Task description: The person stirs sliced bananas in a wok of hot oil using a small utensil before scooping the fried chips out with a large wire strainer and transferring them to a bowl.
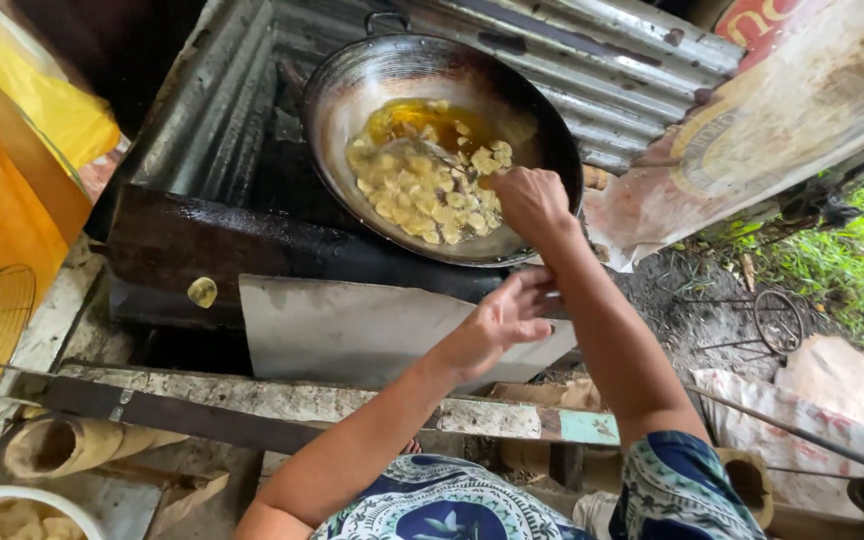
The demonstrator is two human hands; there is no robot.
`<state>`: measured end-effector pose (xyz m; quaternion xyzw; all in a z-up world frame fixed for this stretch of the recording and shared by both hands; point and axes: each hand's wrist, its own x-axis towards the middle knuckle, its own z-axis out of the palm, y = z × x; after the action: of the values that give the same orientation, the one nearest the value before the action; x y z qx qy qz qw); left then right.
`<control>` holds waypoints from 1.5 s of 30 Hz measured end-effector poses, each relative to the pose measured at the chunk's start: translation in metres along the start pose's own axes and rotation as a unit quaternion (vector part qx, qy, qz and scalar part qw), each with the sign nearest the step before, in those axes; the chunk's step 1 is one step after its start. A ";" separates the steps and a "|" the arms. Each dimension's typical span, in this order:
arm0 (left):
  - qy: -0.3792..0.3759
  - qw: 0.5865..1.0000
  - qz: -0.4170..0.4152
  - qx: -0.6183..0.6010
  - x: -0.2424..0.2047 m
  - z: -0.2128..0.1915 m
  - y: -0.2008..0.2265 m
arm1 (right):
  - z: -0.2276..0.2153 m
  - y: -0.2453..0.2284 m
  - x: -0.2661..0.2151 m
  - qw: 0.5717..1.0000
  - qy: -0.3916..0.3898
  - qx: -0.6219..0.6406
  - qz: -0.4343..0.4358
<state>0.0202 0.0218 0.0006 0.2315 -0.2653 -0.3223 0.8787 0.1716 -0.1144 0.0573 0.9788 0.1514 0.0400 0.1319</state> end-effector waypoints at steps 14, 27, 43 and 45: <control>-0.126 0.989 -0.068 -0.027 -0.010 0.040 -0.004 | -0.073 -0.005 -0.089 0.996 -0.074 -0.031 0.030; -0.109 0.991 -0.072 -0.019 0.009 0.025 -0.021 | -0.048 0.007 -0.081 0.994 -0.070 -0.053 0.069; -0.001 0.996 -0.090 0.021 0.028 -0.031 -0.031 | 0.101 0.061 -0.004 0.936 0.098 0.237 0.242; -0.014 0.997 -0.072 0.016 0.031 -0.032 -0.030 | 0.096 0.059 0.006 0.926 0.112 0.246 0.265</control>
<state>0.0469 -0.0127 -0.0308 0.2596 -0.2655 -0.3837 0.8455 0.2053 -0.1901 -0.0191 0.9740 -0.0942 0.1447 -0.1464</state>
